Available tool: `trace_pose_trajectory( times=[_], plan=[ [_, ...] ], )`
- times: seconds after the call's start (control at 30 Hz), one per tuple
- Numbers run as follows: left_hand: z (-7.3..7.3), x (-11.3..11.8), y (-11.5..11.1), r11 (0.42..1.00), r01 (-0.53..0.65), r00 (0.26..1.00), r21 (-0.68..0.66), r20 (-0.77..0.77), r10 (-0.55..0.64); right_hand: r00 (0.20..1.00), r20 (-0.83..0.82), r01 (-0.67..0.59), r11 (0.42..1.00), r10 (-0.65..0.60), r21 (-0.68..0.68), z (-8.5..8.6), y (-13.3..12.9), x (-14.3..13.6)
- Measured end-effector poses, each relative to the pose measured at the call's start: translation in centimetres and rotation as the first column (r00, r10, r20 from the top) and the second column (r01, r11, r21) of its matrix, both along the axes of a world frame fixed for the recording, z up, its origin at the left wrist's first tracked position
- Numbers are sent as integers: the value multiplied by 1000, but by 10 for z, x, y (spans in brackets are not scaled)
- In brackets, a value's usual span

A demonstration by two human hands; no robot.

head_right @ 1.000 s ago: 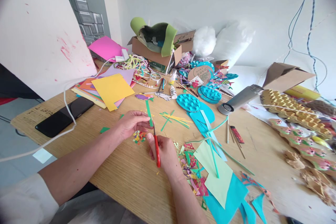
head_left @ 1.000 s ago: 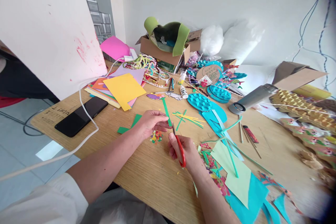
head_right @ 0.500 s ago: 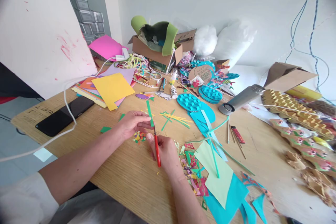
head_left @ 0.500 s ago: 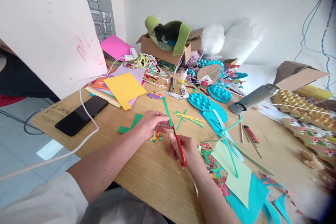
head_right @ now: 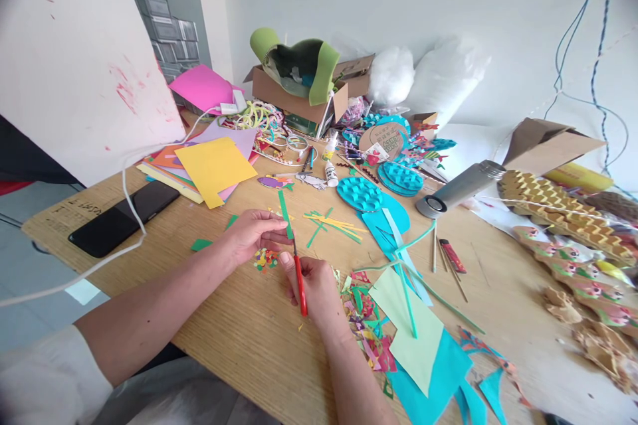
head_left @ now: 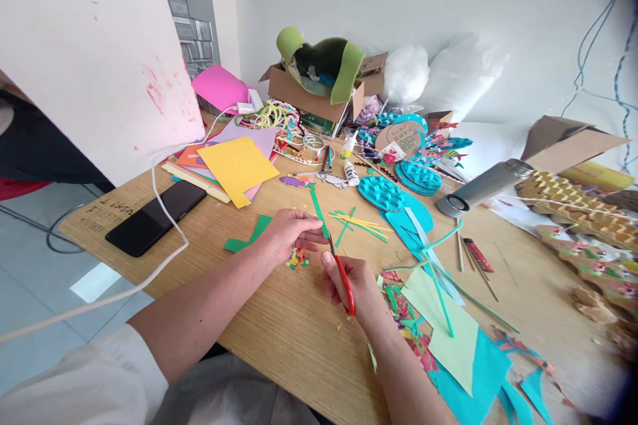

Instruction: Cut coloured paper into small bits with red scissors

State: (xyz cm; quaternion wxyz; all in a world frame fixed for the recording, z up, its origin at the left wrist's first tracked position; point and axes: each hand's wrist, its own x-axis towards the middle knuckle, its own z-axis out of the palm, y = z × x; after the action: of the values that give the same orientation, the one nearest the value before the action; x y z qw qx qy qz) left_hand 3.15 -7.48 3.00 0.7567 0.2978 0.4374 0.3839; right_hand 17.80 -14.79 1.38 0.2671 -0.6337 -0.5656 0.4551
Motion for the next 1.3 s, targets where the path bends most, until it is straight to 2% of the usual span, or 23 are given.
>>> trace_pose_trajectory(
  times=[0.53, 0.87, 1.3],
  plan=[
    [-2, 1, 1, 1000, -6, 1000, -15, 4, 6, 999, -3, 36, 999, -36, -35, 5, 0, -2],
    [-3, 1, 1, 1000, -1, 1000, -14, 14, 1, 999, 21, 27, 1000, -27, -4, 1, 1, 1],
    [-2, 1, 0, 1000, 3, 1000, 0, 22, -3, 997, 52, 60, 998, -59, -36, -1, 2, 3]
  ],
)
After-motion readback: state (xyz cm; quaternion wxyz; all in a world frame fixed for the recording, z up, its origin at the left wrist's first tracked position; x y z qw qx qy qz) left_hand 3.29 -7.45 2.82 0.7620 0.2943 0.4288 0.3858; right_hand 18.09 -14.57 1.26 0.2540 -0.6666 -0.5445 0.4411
